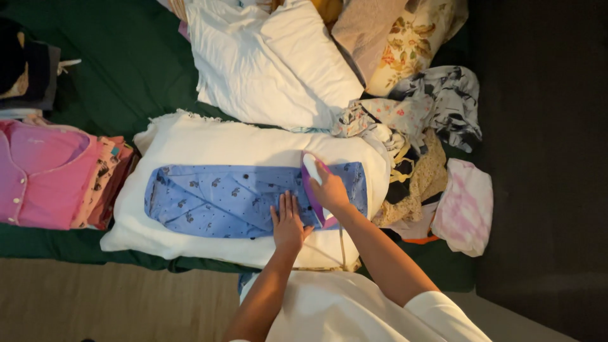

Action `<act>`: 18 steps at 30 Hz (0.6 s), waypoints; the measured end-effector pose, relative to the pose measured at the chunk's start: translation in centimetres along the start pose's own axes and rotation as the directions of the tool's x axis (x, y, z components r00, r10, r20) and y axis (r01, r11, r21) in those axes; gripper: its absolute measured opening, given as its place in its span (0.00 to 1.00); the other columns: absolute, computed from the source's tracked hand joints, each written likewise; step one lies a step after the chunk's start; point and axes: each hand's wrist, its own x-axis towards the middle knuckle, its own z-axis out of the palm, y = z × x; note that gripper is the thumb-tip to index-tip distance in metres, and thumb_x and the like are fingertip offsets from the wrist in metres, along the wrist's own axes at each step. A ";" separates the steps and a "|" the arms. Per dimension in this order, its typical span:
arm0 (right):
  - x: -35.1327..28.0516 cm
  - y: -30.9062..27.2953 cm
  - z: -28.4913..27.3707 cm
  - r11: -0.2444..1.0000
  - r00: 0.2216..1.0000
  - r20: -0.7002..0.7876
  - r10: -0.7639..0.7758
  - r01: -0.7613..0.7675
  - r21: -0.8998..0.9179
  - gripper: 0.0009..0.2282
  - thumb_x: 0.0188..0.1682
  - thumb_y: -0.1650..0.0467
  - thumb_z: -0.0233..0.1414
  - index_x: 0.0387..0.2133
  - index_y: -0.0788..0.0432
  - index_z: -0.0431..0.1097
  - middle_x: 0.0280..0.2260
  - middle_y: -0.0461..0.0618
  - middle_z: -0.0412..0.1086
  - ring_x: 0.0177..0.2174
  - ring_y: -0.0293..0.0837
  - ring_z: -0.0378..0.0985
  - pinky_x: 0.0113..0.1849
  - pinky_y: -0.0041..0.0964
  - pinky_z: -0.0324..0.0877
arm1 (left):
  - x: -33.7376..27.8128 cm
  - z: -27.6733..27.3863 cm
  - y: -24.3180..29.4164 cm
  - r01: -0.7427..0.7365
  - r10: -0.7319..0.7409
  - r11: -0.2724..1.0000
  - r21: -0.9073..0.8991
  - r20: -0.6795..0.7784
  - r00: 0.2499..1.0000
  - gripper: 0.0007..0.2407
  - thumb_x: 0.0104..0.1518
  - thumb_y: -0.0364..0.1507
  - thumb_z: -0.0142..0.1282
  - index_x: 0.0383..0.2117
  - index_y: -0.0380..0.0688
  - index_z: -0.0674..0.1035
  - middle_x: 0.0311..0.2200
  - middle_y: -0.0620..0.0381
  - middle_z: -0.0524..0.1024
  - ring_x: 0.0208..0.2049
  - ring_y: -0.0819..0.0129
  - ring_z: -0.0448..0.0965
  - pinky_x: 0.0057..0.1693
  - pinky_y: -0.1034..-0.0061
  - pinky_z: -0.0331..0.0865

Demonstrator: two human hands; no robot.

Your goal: The person irons a blue patterned shirt laid out on a white pillow. They use a purple iron to smooth the fabric, then fold the shirt neatly and place it on a stack of other folded clothes.

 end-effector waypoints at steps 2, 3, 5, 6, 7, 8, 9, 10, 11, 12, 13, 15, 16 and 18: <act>-0.3 -0.4 0.0 1.000 1.000 0.007 0.005 -0.005 0.002 0.26 0.49 0.57 0.49 0.63 0.42 0.62 0.40 0.65 0.77 0.42 0.66 0.79 0.45 0.61 0.74 | 0.0 0.1 -0.1 0.002 -0.002 1.000 -0.012 0.003 1.000 0.45 0.58 0.53 0.52 0.73 0.43 0.39 0.75 0.48 0.27 0.75 0.55 0.21 0.74 0.47 0.22; -0.3 -0.6 -0.2 1.000 1.000 0.004 0.010 -0.010 0.005 0.26 0.50 0.58 0.49 0.64 0.43 0.62 0.42 0.65 0.77 0.42 0.67 0.79 0.46 0.61 0.74 | 0.3 0.0 -0.1 0.000 0.000 1.000 -0.021 -0.002 1.000 0.46 0.57 0.53 0.53 0.73 0.44 0.40 0.75 0.48 0.28 0.75 0.55 0.22 0.74 0.45 0.22; -2.5 -1.3 -1.9 0.998 1.000 -0.008 0.025 -0.024 0.052 0.26 0.50 0.58 0.49 0.64 0.42 0.62 0.40 0.66 0.77 0.42 0.67 0.79 0.45 0.62 0.74 | -0.9 -1.6 -0.1 -0.023 0.023 0.999 -0.024 -0.007 1.000 0.44 0.57 0.52 0.53 0.73 0.50 0.41 0.75 0.47 0.28 0.75 0.52 0.23 0.73 0.43 0.24; -3.5 -1.7 -2.6 0.995 0.999 -0.014 0.037 -0.035 0.099 0.26 0.50 0.58 0.50 0.64 0.41 0.61 0.38 0.66 0.77 0.41 0.67 0.79 0.44 0.63 0.73 | -1.5 -2.5 -0.1 -0.041 0.040 0.999 -0.029 -0.010 0.999 0.42 0.58 0.51 0.54 0.74 0.57 0.42 0.75 0.47 0.28 0.75 0.49 0.23 0.73 0.41 0.25; -4.9 -1.5 -2.9 0.994 0.999 -0.020 0.042 -0.040 0.102 0.26 0.50 0.58 0.50 0.64 0.41 0.61 0.38 0.66 0.77 0.41 0.67 0.79 0.44 0.63 0.73 | -1.2 -1.9 -0.4 -0.047 0.047 0.999 -0.024 -0.011 0.999 0.42 0.58 0.51 0.54 0.74 0.57 0.42 0.75 0.47 0.28 0.75 0.49 0.23 0.73 0.41 0.25; -6.3 -1.3 -3.2 0.993 0.997 -0.032 0.065 -0.062 0.105 0.25 0.50 0.58 0.50 0.64 0.40 0.62 0.38 0.67 0.77 0.40 0.67 0.79 0.43 0.62 0.73 | -1.0 -1.4 -0.7 -0.066 0.066 0.997 -0.049 -0.006 0.998 0.41 0.59 0.51 0.54 0.74 0.60 0.42 0.75 0.46 0.27 0.75 0.49 0.23 0.72 0.40 0.25; -7.6 -1.1 -3.6 0.990 0.994 -0.049 0.093 -0.087 0.110 0.25 0.50 0.59 0.51 0.64 0.40 0.62 0.37 0.67 0.77 0.39 0.67 0.80 0.42 0.62 0.74 | -0.5 -1.0 -1.0 -0.091 0.091 0.993 -0.071 -0.003 0.996 0.40 0.59 0.50 0.54 0.74 0.63 0.42 0.75 0.45 0.26 0.75 0.49 0.22 0.72 0.39 0.24; -8.9 -0.5 -4.3 0.989 0.993 -0.061 0.103 -0.096 0.115 0.25 0.50 0.59 0.51 0.64 0.40 0.62 0.37 0.67 0.77 0.39 0.67 0.80 0.42 0.62 0.74 | -0.4 -1.2 -1.2 -0.104 0.104 0.993 -0.062 -0.004 0.995 0.40 0.59 0.50 0.54 0.74 0.63 0.42 0.75 0.45 0.26 0.75 0.49 0.22 0.72 0.39 0.24; -10.2 0.2 -5.0 0.988 0.987 -0.074 0.143 -0.138 0.072 0.25 0.49 0.58 0.52 0.63 0.36 0.62 0.37 0.65 0.78 0.38 0.65 0.81 0.42 0.59 0.75 | -0.3 -1.4 -1.3 -0.117 0.117 0.991 -0.071 0.001 0.993 0.40 0.58 0.51 0.54 0.74 0.65 0.42 0.75 0.44 0.26 0.75 0.48 0.21 0.71 0.37 0.22; -11.5 0.8 -5.6 0.983 0.979 -0.089 0.182 -0.180 0.029 0.26 0.48 0.58 0.53 0.63 0.32 0.62 0.36 0.62 0.79 0.38 0.62 0.81 0.41 0.56 0.77 | -0.2 -1.6 -1.5 -0.130 0.131 0.988 -0.079 0.006 0.991 0.41 0.58 0.51 0.54 0.74 0.66 0.42 0.74 0.44 0.25 0.74 0.47 0.20 0.70 0.35 0.20; -12.2 1.5 -6.2 0.980 0.976 -0.099 0.196 -0.193 0.037 0.26 0.48 0.58 0.53 0.63 0.32 0.62 0.36 0.62 0.79 0.38 0.62 0.81 0.41 0.56 0.77 | -0.2 -1.8 -1.5 -0.145 0.146 0.987 -0.068 0.008 0.989 0.41 0.58 0.51 0.54 0.74 0.66 0.42 0.74 0.44 0.25 0.74 0.47 0.20 0.70 0.35 0.20; -13.9 2.9 -7.1 0.942 0.926 -0.202 0.320 -0.288 0.173 0.27 0.48 0.62 0.53 0.64 0.40 0.62 0.28 0.67 0.78 0.30 0.60 0.84 0.40 0.54 0.78 | -0.4 -1.9 -1.6 -0.164 0.162 0.986 -0.025 -0.089 0.983 0.40 0.57 0.50 0.57 0.74 0.66 0.45 0.75 0.42 0.29 0.74 0.44 0.23 0.69 0.33 0.22; -13.3 4.6 -6.5 0.937 0.920 -0.206 0.335 -0.301 0.180 0.27 0.48 0.62 0.53 0.64 0.40 0.62 0.28 0.67 0.78 0.30 0.60 0.84 0.40 0.54 0.78 | -0.1 -1.5 -1.8 -0.177 0.175 0.984 -0.016 -0.083 0.981 0.40 0.57 0.50 0.57 0.74 0.66 0.45 0.75 0.42 0.29 0.74 0.44 0.23 0.69 0.33 0.22; -12.3 8.2 -5.5 0.946 0.852 -0.414 0.321 -0.308 0.099 0.27 0.49 0.63 0.55 0.65 0.37 0.61 0.34 0.73 0.76 0.36 0.67 0.80 0.40 0.59 0.75 | 0.4 -0.8 -1.9 -0.201 0.196 0.979 -0.021 -0.142 0.970 0.42 0.53 0.50 0.61 0.73 0.65 0.48 0.74 0.39 0.32 0.74 0.41 0.26 0.69 0.33 0.22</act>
